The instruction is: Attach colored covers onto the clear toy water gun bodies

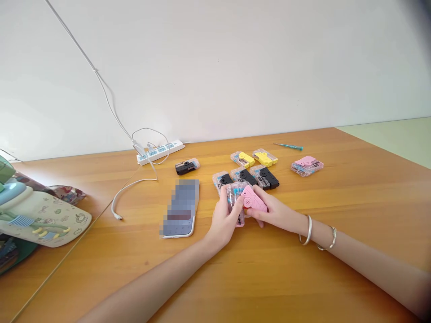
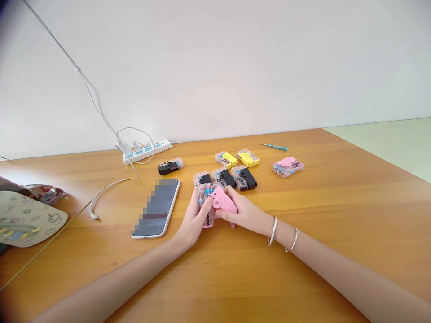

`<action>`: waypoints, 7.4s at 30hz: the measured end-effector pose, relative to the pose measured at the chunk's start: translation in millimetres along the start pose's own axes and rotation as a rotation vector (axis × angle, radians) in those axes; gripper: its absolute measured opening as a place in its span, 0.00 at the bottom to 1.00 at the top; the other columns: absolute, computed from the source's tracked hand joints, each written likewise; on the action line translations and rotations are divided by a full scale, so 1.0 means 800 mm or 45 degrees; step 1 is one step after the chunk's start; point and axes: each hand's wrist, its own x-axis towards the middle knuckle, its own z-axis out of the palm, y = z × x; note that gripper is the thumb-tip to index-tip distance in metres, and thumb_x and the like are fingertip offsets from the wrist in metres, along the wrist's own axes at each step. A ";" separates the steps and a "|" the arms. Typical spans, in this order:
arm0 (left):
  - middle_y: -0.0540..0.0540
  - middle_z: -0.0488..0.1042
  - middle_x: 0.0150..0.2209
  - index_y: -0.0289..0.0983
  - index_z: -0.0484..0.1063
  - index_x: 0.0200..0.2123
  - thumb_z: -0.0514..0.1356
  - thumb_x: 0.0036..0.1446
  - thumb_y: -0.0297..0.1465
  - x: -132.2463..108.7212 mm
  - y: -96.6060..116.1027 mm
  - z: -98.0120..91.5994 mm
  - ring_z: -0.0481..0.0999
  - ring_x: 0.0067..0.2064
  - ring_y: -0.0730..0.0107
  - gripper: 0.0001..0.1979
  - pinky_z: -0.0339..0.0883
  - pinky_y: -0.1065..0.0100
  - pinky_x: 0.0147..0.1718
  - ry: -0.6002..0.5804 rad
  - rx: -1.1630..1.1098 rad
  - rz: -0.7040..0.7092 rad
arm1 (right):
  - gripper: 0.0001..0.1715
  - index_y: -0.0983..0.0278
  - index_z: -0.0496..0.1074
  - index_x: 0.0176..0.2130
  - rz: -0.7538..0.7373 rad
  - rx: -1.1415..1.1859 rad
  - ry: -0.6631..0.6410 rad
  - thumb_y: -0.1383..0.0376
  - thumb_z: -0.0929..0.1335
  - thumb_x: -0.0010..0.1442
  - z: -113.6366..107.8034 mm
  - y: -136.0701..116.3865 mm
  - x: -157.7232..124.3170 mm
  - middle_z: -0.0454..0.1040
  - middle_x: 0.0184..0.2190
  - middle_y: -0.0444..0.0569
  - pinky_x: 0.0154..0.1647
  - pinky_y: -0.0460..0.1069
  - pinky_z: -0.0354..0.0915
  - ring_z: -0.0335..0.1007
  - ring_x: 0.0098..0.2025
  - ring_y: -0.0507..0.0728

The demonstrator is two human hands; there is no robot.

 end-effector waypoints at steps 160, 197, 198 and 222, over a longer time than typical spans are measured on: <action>0.53 0.66 0.27 0.38 0.61 0.41 0.49 0.60 0.36 0.004 0.001 -0.001 0.65 0.27 0.73 0.09 0.63 0.71 0.29 -0.101 0.103 -0.068 | 0.10 0.64 0.63 0.37 -0.080 -1.462 0.473 0.60 0.59 0.63 -0.003 -0.008 -0.006 0.73 0.31 0.48 0.18 0.46 0.44 0.68 0.24 0.55; 0.52 0.67 0.27 0.38 0.61 0.41 0.48 0.61 0.38 0.002 -0.002 -0.002 0.68 0.26 0.72 0.11 0.64 0.71 0.26 -0.189 0.065 -0.107 | 0.10 0.64 0.64 0.41 -0.028 -1.257 0.504 0.66 0.60 0.58 -0.009 -0.014 -0.007 0.72 0.41 0.47 0.22 0.47 0.50 0.68 0.30 0.55; 0.52 0.67 0.27 0.39 0.61 0.41 0.48 0.61 0.38 0.002 -0.003 -0.002 0.69 0.26 0.72 0.11 0.64 0.71 0.26 -0.191 0.067 -0.113 | 0.10 0.64 0.64 0.41 -0.019 -1.256 0.499 0.66 0.60 0.58 -0.009 -0.014 -0.007 0.72 0.41 0.47 0.21 0.47 0.49 0.68 0.30 0.55; 0.53 0.69 0.31 0.40 0.60 0.41 0.57 0.55 0.34 0.005 -0.003 -0.002 0.70 0.29 0.74 0.12 0.66 0.74 0.28 0.036 -0.021 -0.044 | 0.18 0.63 0.59 0.48 -0.359 -1.057 0.408 0.69 0.61 0.56 -0.011 0.001 -0.002 0.71 0.39 0.49 0.29 0.48 0.61 0.70 0.36 0.57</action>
